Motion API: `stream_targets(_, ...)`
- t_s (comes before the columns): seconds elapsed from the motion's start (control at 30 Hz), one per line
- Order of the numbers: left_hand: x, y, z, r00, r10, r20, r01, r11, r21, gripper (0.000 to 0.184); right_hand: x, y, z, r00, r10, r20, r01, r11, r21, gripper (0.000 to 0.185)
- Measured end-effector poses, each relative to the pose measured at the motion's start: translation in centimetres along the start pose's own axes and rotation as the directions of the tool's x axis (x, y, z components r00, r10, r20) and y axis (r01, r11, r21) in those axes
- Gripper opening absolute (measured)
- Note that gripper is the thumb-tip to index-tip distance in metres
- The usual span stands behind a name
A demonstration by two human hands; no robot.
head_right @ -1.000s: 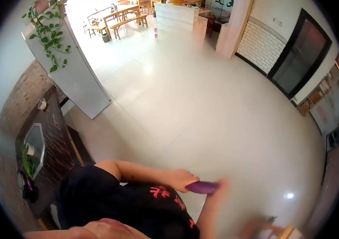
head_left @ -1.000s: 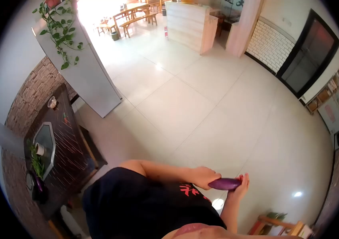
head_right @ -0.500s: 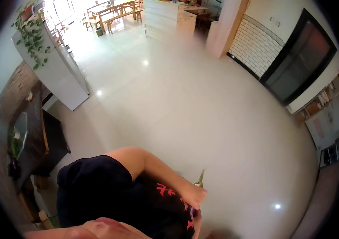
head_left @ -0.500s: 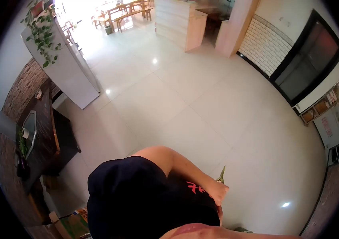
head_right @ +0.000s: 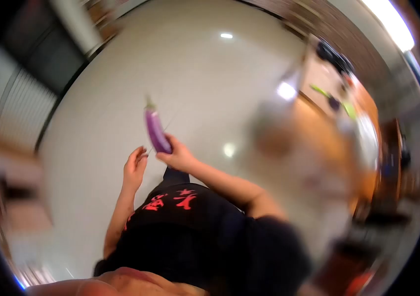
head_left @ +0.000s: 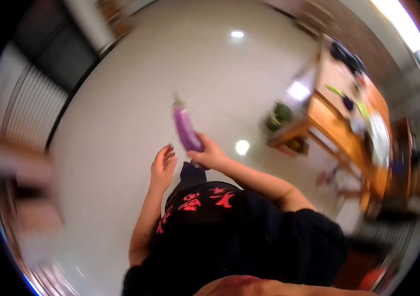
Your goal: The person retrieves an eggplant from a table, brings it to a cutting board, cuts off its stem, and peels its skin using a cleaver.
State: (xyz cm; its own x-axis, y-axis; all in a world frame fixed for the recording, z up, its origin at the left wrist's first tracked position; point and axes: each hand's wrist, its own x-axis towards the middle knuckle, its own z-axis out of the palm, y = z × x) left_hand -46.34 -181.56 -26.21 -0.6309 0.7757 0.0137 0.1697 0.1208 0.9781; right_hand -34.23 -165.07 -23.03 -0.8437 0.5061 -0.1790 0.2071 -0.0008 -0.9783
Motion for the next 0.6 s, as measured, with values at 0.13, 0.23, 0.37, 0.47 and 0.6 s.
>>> stream_targets(0.13, 15.5, 3.0, 7.6, 0.891, -0.010, 0.454, 0.134, 0.961, -0.242, 0.053, 5.5, -1.5, -10.3, 0.963, -0.095, -0.253, 0.077, 0.994, -0.079, 0.075)
stream_targets(0.23, 27.0, 6.2, 16.9, 0.703, -0.103, 0.704, 0.305, 0.937, -0.168, 0.067, 10.3, -1.4, -19.8, 0.877, -0.084, -0.473, 0.048, 0.995, -0.088, 0.073)
stream_targets(0.37, 35.7, 9.0, 26.8, 0.462, -0.141, 0.876, 0.448, 0.889, -0.093, 0.065, 12.0, 0.9, -26.8, 0.638, -0.191, -0.746, -0.049, 0.957, -0.287, 0.079)
stream_targets(0.47, 42.5, 9.5, 34.6, 0.420, -0.096, 0.902, 0.457, 0.882, -0.119, 0.059, 15.2, 1.4, -33.9, 0.559, -0.221, -0.799, -0.088, 0.942, -0.323, 0.080)
stream_targets(0.6, 51.3, 12.7, 41.7, 0.404, -0.118, 0.907, 0.517, 0.848, -0.120, 0.054, 21.2, 0.7, -44.0, 0.575, -0.166, -0.801, -0.094, 0.959, -0.267, 0.080)
